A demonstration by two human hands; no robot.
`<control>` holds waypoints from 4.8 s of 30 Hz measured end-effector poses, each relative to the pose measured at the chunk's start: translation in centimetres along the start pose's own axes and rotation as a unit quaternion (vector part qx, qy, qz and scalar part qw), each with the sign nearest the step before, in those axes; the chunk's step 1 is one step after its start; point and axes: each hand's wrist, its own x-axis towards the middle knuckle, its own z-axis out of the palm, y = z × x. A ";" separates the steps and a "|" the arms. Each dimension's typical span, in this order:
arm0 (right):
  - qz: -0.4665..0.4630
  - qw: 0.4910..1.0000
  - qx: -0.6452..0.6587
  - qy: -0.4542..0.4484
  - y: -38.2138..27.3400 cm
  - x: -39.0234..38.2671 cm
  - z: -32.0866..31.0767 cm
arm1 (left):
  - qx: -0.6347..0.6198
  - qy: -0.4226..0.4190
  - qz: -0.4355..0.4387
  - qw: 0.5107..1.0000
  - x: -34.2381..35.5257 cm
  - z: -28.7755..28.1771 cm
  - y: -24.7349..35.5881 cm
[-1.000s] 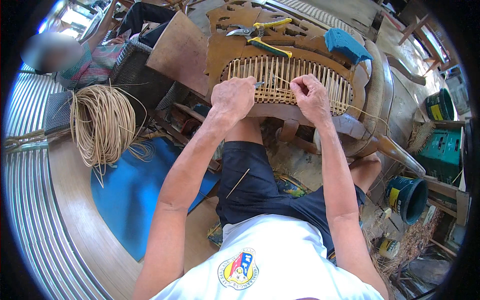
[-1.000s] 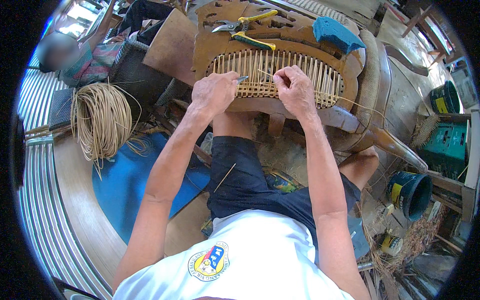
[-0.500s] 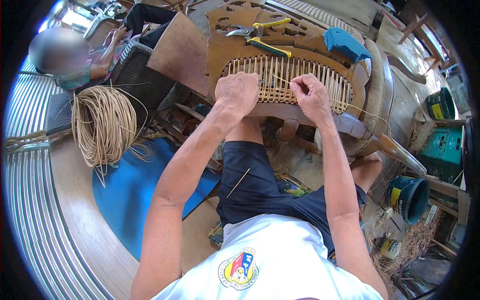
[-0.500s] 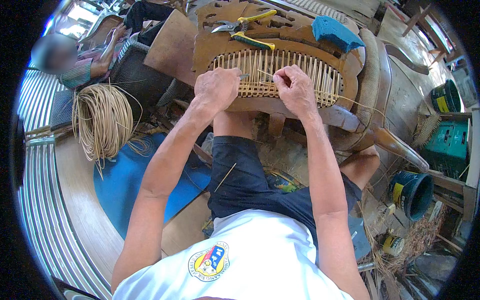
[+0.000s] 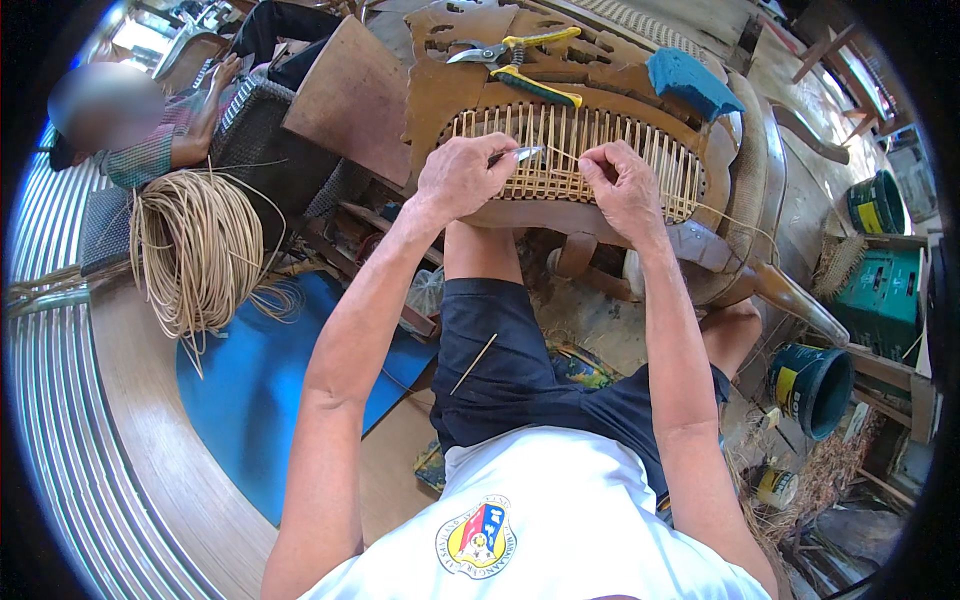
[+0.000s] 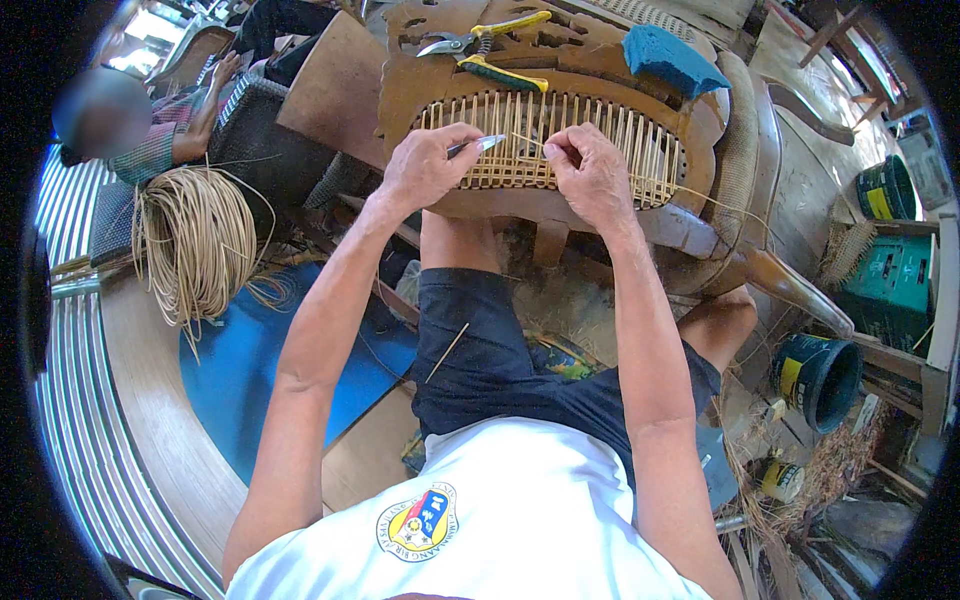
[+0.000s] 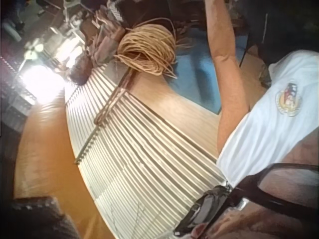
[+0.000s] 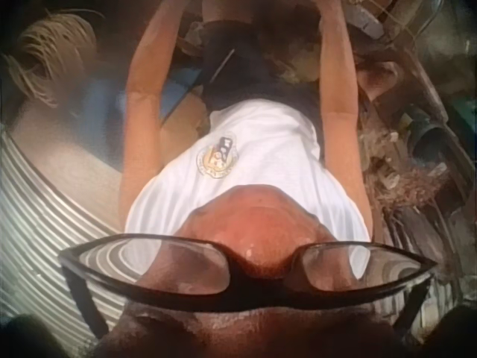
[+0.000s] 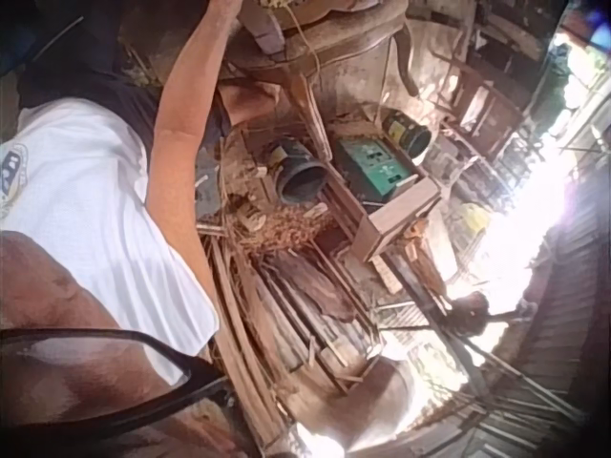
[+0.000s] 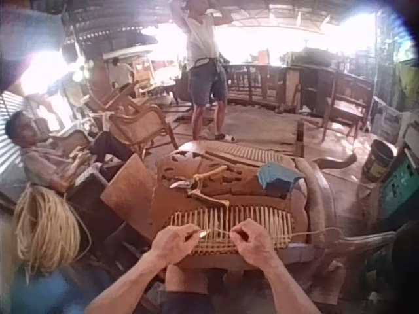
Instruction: Repairing the woven cane backrest of a wooden chair using rattan strips and tools.
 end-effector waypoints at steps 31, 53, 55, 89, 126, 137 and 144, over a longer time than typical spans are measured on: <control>0.061 0.994 -0.082 0.043 -2.2 0.3 2.1 | 0.106 0.011 0.073 0.992 0.5 1.0 -0.1; -0.062 0.994 -0.079 -0.046 -3.8 0.5 3.1 | 0.066 0.212 -0.199 0.954 -11.5 -4.5 -8.9; -0.034 0.996 -0.071 -0.049 -3.8 0.7 2.7 | 0.057 0.279 -0.247 0.926 -12.3 -5.3 -8.4; -0.107 0.972 -0.132 -0.160 -6.2 1.7 3.9 | -0.051 0.125 0.000 0.991 -7.2 -3.1 -3.8; 0.049 0.999 0.006 -0.018 -1.6 1.5 2.6 | 0.263 -0.103 -0.073 0.956 0.0 -2.2 3.0; 0.049 0.998 0.021 -0.021 -1.8 1.5 2.4 | 0.026 0.025 0.023 0.999 -0.1 -1.5 -1.6; 0.036 0.999 -0.001 -0.028 -1.7 1.5 2.3 | 0.202 -0.050 0.041 0.977 0.9 -3.6 1.1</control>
